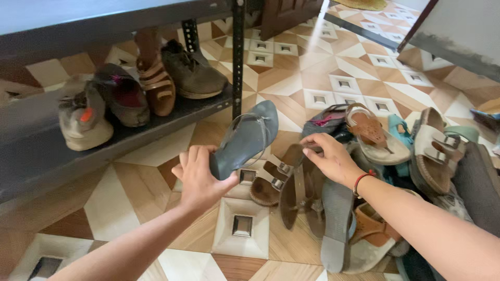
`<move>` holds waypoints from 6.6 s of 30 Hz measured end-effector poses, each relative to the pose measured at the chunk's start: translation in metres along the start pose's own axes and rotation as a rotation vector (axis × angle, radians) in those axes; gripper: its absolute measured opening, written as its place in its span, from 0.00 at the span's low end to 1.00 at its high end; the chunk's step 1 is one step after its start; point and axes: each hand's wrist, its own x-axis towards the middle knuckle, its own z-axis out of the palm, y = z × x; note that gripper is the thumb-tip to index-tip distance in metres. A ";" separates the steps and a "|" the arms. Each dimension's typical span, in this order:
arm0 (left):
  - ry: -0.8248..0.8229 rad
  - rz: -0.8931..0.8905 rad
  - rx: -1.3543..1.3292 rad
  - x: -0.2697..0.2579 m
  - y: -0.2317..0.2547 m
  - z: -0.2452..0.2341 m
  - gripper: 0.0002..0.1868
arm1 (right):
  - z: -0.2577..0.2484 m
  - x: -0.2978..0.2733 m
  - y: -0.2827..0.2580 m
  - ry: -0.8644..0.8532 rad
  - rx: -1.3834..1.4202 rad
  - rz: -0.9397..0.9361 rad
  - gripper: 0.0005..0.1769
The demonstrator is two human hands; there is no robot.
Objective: The person organizes a pile of shoes on the floor by picking them up one by one and placing them onto a metal shoe rack. The person handles various types of footwear, including sandals, sneakers, and slippers, arranging them on the lower shelf of the rack.
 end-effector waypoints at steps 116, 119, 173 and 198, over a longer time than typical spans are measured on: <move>0.148 -0.477 0.332 0.108 -0.192 -0.157 0.23 | 0.189 0.112 -0.206 -0.030 -0.291 -0.426 0.26; 0.172 -0.438 0.351 0.099 -0.185 -0.169 0.19 | 0.188 0.112 -0.207 -0.018 -0.267 -0.457 0.24; 0.277 -0.112 0.424 0.010 -0.117 -0.349 0.15 | 0.126 0.078 -0.282 0.070 -0.170 -0.760 0.23; -0.041 0.222 -0.024 0.030 0.033 -0.180 0.18 | -0.048 0.022 -0.140 0.040 -0.306 -0.548 0.25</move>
